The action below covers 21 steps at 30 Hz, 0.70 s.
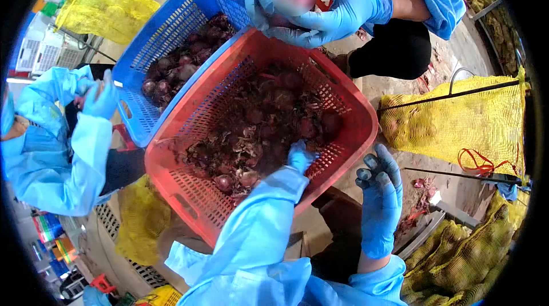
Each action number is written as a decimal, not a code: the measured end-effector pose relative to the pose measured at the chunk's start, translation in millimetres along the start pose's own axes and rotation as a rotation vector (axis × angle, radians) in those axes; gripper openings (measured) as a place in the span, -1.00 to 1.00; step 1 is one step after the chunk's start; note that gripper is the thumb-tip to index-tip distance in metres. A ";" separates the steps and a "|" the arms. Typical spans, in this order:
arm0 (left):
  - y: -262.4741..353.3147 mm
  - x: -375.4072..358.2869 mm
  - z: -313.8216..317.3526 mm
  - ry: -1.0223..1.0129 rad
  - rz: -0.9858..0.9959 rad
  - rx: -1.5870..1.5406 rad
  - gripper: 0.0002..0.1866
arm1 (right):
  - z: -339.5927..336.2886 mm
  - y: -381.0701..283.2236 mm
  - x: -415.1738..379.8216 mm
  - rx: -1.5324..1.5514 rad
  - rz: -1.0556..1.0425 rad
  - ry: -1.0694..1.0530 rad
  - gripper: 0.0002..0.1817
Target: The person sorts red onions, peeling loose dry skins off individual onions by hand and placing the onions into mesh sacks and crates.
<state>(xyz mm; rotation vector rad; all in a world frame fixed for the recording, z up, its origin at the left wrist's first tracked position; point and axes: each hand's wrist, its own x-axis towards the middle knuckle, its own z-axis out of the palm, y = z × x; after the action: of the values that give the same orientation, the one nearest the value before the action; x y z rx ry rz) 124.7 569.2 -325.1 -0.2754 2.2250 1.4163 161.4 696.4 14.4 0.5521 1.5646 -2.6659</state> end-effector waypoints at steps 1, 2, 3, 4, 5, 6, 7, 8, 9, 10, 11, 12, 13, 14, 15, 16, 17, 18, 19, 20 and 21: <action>1.8 -0.5 -12.7 -0.163 0.014 -0.571 -0.58 | -0.4 -1.4 1.5 0.034 -0.011 -0.011 -0.51; 2.5 -6.1 -25.6 -0.130 0.153 -0.469 -0.55 | -1.0 -2.5 2.9 0.039 -0.019 -0.015 -0.51; 20.5 -25.0 -45.8 -0.130 0.157 -0.460 -0.55 | -1.8 -1.9 2.1 0.061 -0.025 -0.022 -0.52; 36.6 -48.9 -65.8 -0.246 0.042 -0.893 -0.50 | -2.3 -0.4 -0.2 0.085 -0.023 -0.031 -0.53; 52.8 -71.8 -83.8 -0.350 -0.076 -1.325 -0.45 | -2.8 0.9 -1.3 0.097 -0.018 -0.041 -0.53; 65.1 -92.2 -98.4 -0.330 -0.066 -1.315 -0.45 | -3.0 1.9 -1.4 0.086 -0.032 -0.046 -0.53; 76.2 -110.5 -111.7 -0.313 -0.056 -1.396 -0.40 | -2.1 2.8 -1.1 0.075 -0.050 -0.056 -0.54; 86.2 -126.5 -124.4 -0.299 -0.036 -1.478 -0.36 | -0.1 3.8 -1.6 0.049 -0.054 -0.043 -0.54; 94.4 -140.3 -136.5 -0.305 -0.038 -1.514 -0.36 | 1.0 7.1 -1.1 0.064 -0.061 -0.072 -0.54; 97.2 -148.9 -146.7 -0.298 -0.032 -1.575 -0.37 | 2.2 11.5 0.0 0.052 -0.065 -0.061 -0.54; 99.9 -155.2 -156.5 -0.294 -0.025 -1.635 -0.38 | 5.8 13.2 0.2 0.040 -0.071 -0.049 -0.54; 103.1 -152.1 -172.8 -0.379 0.079 -1.700 -0.41 | 11.3 11.8 -2.1 0.044 -0.055 -0.084 -0.56; 116.6 -151.0 -191.5 -0.382 0.142 -1.754 -0.44 | 14.1 13.1 -1.6 0.053 -0.067 -0.105 -0.56; 140.2 -145.2 -218.3 -0.320 0.205 -1.835 -0.47 | 13.8 17.6 -0.3 0.035 -0.044 -0.120 -0.57; 167.1 -139.6 -248.1 -0.226 0.277 -1.918 -0.49 | 12.6 21.3 -1.9 0.012 -0.017 -0.127 -0.58; 190.0 -132.3 -278.1 -0.106 0.348 -1.965 -0.51 | 13.6 22.2 -4.3 0.029 -0.033 -0.144 -0.58; 196.0 -120.4 -305.2 -0.047 0.505 -1.887 -0.43 | 13.5 22.0 -5.4 0.025 -0.030 -0.139 -0.58; 203.3 -120.7 -331.9 0.103 0.416 -1.641 -0.39 | 13.1 20.8 -4.9 0.030 -0.056 -0.109 -0.59; 212.5 -112.6 -337.6 0.437 0.250 -1.686 -0.47 | 12.6 18.6 -2.8 0.034 -0.086 -0.082 -0.59; 203.2 -101.4 -332.9 0.317 0.311 -1.691 -0.52 | 7.8 15.8 -0.4 0.030 -0.094 -0.024 -0.58; 191.7 -91.7 -325.1 0.198 0.369 -1.689 -0.57 | 2.1 12.9 1.8 0.042 -0.101 0.008 -0.56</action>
<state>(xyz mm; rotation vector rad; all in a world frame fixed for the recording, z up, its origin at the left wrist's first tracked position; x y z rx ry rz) 29.7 355.9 -14.7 -0.5209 0.5863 3.1928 161.4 688.5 3.9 0.4986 1.5835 -2.7795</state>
